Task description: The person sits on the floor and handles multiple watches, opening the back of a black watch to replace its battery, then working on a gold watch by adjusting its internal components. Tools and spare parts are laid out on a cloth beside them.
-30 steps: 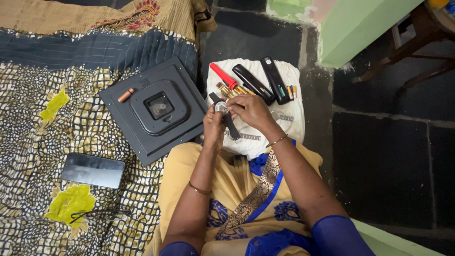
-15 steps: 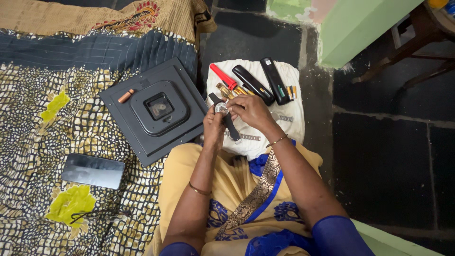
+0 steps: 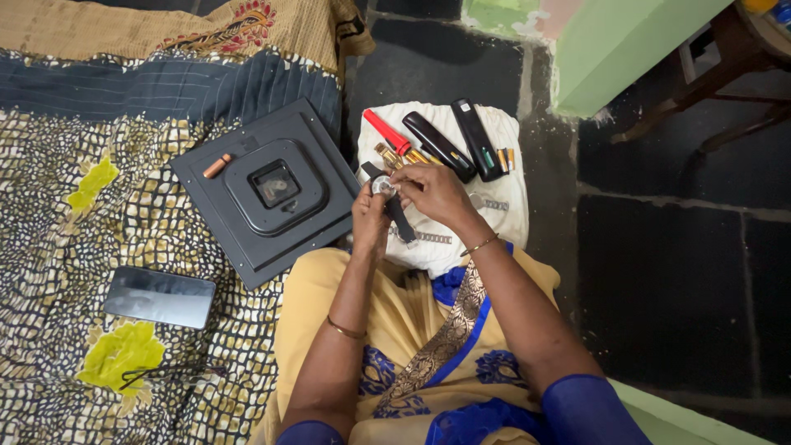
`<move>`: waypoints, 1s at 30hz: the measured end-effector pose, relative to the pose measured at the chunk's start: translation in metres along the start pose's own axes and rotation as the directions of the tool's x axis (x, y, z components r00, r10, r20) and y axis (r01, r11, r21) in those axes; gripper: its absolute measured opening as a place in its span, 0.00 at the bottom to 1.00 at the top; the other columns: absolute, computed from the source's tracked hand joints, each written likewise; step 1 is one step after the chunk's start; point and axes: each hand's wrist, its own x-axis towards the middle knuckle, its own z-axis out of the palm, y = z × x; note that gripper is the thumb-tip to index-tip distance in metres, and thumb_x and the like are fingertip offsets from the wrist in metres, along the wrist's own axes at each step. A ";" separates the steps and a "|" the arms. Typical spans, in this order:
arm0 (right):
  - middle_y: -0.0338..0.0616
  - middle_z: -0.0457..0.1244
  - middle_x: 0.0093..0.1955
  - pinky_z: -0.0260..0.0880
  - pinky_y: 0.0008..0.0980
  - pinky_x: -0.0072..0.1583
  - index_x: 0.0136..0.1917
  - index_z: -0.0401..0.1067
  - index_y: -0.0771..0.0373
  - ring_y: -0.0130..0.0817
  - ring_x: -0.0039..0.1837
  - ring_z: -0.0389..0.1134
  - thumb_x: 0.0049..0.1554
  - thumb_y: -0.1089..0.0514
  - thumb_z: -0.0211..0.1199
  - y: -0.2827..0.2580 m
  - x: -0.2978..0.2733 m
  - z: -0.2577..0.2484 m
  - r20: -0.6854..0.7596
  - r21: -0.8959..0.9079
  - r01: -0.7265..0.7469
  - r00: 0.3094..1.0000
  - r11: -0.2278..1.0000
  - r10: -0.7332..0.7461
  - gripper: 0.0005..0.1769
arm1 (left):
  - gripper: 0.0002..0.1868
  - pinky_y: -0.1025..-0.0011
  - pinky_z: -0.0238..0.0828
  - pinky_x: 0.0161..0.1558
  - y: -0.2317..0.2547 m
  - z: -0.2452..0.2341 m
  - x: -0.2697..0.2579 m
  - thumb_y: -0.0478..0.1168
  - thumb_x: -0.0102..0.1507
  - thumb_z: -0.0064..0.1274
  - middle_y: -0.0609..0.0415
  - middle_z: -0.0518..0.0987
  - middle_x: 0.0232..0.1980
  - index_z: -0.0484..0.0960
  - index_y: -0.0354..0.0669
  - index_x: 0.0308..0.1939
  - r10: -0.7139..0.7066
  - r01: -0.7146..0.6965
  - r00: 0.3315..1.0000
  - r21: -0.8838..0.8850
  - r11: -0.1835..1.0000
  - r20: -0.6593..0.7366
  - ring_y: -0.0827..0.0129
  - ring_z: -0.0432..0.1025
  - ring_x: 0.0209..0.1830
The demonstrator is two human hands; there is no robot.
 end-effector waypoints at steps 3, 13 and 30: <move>0.49 0.73 0.42 0.77 0.26 0.44 0.53 0.78 0.68 0.28 0.41 0.77 0.61 0.62 0.63 0.005 0.003 -0.001 0.009 0.065 -0.064 0.998 0.996 0.063 0.09 | 0.20 0.64 0.81 0.51 0.002 0.003 -0.002 0.31 0.68 0.40 0.46 0.81 0.51 0.71 0.34 0.65 -0.009 0.009 1.000 -0.003 1.000 0.010 0.65 0.79 0.44; 0.44 0.70 0.45 0.77 0.30 0.52 0.56 0.73 0.68 0.31 0.46 0.73 0.61 0.66 0.63 0.039 0.012 -0.067 -0.154 0.920 0.047 0.956 0.389 0.249 0.10 | 0.24 0.54 0.76 0.62 0.018 0.016 -0.006 0.41 0.71 0.37 0.30 0.76 0.61 0.64 0.29 0.67 -0.052 0.063 0.997 -0.174 0.983 0.065 0.44 0.75 0.62; 0.47 0.73 0.39 0.73 0.24 0.43 0.50 0.80 0.70 0.24 0.38 0.74 0.57 0.62 0.68 0.014 0.007 0.002 -0.073 0.045 -0.039 0.996 0.998 0.043 0.10 | 0.20 0.65 0.78 0.54 0.006 0.012 -0.003 0.30 0.65 0.46 0.50 0.80 0.49 0.72 0.32 0.61 0.018 -0.020 1.000 -0.110 0.994 -0.022 0.67 0.77 0.48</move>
